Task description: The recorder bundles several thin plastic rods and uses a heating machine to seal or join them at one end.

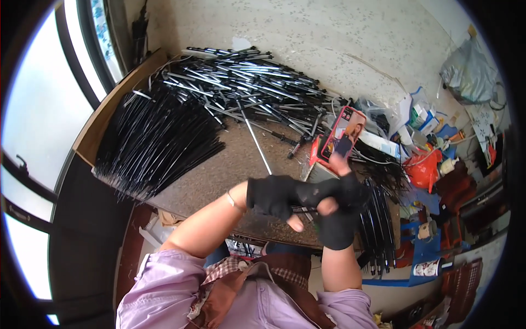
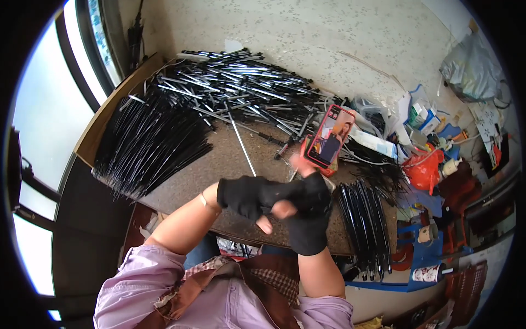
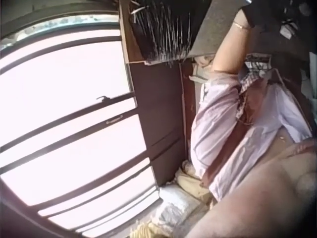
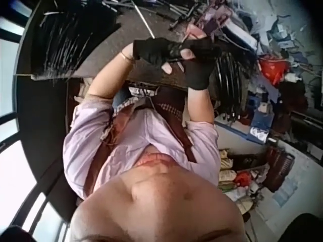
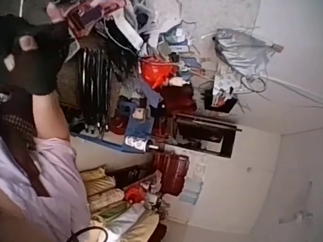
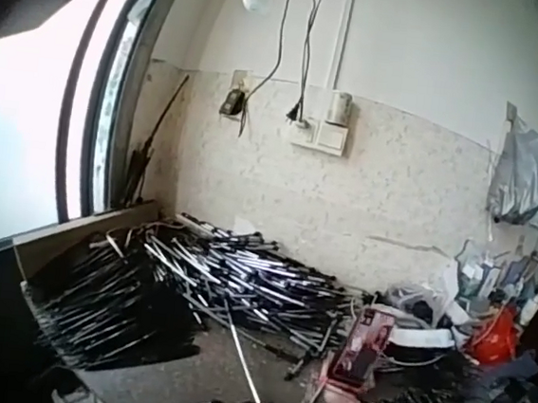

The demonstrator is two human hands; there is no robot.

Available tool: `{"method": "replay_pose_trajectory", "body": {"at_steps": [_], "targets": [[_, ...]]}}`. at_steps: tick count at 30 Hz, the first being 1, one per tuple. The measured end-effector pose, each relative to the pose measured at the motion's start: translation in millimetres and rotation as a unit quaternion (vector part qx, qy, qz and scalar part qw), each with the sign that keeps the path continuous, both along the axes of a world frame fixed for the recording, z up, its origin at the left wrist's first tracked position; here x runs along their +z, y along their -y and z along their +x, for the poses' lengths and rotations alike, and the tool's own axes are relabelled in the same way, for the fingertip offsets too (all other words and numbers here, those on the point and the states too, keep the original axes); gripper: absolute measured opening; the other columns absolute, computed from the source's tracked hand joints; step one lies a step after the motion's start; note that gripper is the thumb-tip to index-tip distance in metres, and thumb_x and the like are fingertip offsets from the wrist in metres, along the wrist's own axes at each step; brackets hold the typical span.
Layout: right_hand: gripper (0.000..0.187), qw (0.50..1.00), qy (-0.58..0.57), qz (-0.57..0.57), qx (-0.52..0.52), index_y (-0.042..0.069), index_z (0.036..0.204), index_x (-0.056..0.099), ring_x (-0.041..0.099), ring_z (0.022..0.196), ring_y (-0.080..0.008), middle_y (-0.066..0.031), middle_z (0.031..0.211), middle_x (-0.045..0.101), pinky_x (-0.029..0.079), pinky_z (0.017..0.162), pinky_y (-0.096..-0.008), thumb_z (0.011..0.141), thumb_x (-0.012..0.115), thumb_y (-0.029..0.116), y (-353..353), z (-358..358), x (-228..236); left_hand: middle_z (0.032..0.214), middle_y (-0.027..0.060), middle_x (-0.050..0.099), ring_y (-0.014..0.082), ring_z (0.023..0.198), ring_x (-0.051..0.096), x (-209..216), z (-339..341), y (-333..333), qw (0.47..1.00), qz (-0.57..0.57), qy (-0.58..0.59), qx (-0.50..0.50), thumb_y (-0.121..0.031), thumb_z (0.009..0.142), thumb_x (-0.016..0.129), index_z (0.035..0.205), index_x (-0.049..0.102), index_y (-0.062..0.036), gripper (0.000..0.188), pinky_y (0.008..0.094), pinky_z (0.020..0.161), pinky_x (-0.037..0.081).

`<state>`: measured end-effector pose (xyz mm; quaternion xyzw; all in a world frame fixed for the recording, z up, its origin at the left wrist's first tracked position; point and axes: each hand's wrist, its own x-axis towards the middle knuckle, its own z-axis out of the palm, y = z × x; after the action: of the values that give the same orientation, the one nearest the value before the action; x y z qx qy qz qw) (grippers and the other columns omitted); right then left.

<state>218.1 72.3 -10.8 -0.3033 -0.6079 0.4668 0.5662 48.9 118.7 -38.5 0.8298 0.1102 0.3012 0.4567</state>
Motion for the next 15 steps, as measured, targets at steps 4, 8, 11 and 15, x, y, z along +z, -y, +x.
{"method": "replay_pose_trajectory", "body": {"at_steps": [4, 8, 11, 15], "targets": [[0.048, 0.974, -0.227, 0.020, 0.006, 0.005, 0.105, 0.046, 0.050, 0.057, -0.0109, 0.0005, 0.064, 0.050, 0.045, 0.059, -0.0267, 0.074, 0.071, 0.033, -6, -7, 18, 0.121, 0.0190, 0.049, 0.0335, 0.100, 0.056, -110, -45, -69, 0.944, 0.212, -0.133, 0.217, -0.021, 0.074, 0.067, 0.116, 0.054, -0.0077, 0.046, 0.0386, 0.085, 0.045], [0.039, 0.988, -0.121, 0.083, -0.044, 0.008, 0.097, 0.044, 0.043, 0.052, -0.0092, 0.0037, 0.059, 0.041, 0.042, 0.054, -0.0264, 0.077, 0.068, 0.032, -8, -3, 13, 0.129, 0.0175, 0.043, 0.0377, 0.100, 0.055, -98, -44, -80, 0.865, 0.181, -0.346, 0.315, -0.016, 0.073, 0.064, 0.116, 0.053, -0.0094, 0.046, 0.0404, 0.085, 0.046], [0.034, 0.977, -0.196, 0.086, -0.015, 0.009, 0.099, 0.044, 0.044, 0.053, -0.0100, 0.0017, 0.064, 0.043, 0.041, 0.054, -0.0266, 0.080, 0.065, 0.029, -8, -3, 9, 0.130, 0.0175, 0.042, 0.0372, 0.102, 0.054, -83, -45, -106, 0.870, 0.128, -0.245, 0.408, -0.019, 0.076, 0.062, 0.119, 0.050, -0.0103, 0.046, 0.0403, 0.085, 0.046], [0.026, 0.990, -0.026, 0.093, -0.103, 0.009, 0.098, 0.045, 0.045, 0.057, -0.0083, 0.0012, 0.069, 0.046, 0.041, 0.056, -0.0259, 0.083, 0.061, 0.023, -7, -20, 1, 0.130, 0.0173, 0.043, 0.0333, 0.109, 0.052, -76, -34, -99, 0.927, 0.079, -0.043, 0.363, -0.031, 0.084, 0.055, 0.128, 0.040, -0.0091, 0.052, 0.0380, 0.088, 0.044]]}}
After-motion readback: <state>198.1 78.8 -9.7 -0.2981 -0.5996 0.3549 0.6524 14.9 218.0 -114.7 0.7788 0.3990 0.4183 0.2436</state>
